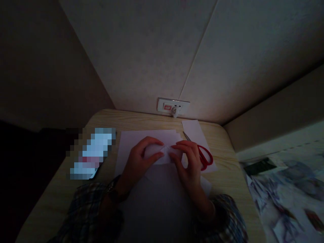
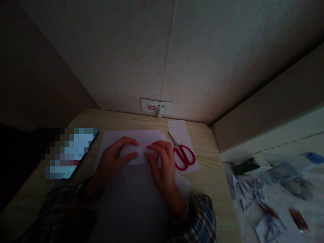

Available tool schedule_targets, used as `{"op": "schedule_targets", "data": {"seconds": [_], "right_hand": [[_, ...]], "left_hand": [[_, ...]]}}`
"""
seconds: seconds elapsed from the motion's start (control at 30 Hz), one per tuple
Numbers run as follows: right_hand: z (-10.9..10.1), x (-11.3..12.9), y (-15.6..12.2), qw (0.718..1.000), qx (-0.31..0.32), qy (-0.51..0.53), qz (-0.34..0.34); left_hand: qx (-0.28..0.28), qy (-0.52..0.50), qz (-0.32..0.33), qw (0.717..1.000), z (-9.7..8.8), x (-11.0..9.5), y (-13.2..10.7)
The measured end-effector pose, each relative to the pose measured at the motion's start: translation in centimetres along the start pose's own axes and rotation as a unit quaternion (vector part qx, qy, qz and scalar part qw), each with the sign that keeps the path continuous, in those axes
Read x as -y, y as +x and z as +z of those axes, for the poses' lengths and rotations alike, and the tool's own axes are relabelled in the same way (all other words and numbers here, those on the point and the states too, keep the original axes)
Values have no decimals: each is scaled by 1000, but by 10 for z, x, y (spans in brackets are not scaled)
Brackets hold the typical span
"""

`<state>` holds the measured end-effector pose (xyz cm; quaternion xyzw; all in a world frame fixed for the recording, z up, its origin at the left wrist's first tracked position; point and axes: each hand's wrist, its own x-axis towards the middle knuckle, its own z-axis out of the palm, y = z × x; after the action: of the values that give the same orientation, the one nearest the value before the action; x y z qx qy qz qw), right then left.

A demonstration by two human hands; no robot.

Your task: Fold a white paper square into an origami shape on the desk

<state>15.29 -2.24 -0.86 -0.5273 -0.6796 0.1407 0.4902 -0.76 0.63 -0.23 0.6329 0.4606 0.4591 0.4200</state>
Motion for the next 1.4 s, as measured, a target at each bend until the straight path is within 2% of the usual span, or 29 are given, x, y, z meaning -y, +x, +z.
{"op": "schedule_targets", "data": {"seconds": [0.3, 0.53, 0.77, 1.03, 1.4], "right_hand": [[0, 1, -1, 999, 25, -36, -27], [0, 0, -1, 999, 33, -36, -24], [0, 1, 0, 998, 39, -43, -24], [1, -1, 1, 998, 60, -26, 4], [3, 0, 0, 998, 68, -9, 3]], "left_hand": [[-7, 61, 64, 996, 1, 3, -4], [-4, 81, 81, 993, 1, 1, -4], [-13, 103, 131, 986, 1, 1, -3], [-19, 99, 118, 988, -1, 4, -2], [-19, 87, 115, 989, 1, 1, -2]]}}
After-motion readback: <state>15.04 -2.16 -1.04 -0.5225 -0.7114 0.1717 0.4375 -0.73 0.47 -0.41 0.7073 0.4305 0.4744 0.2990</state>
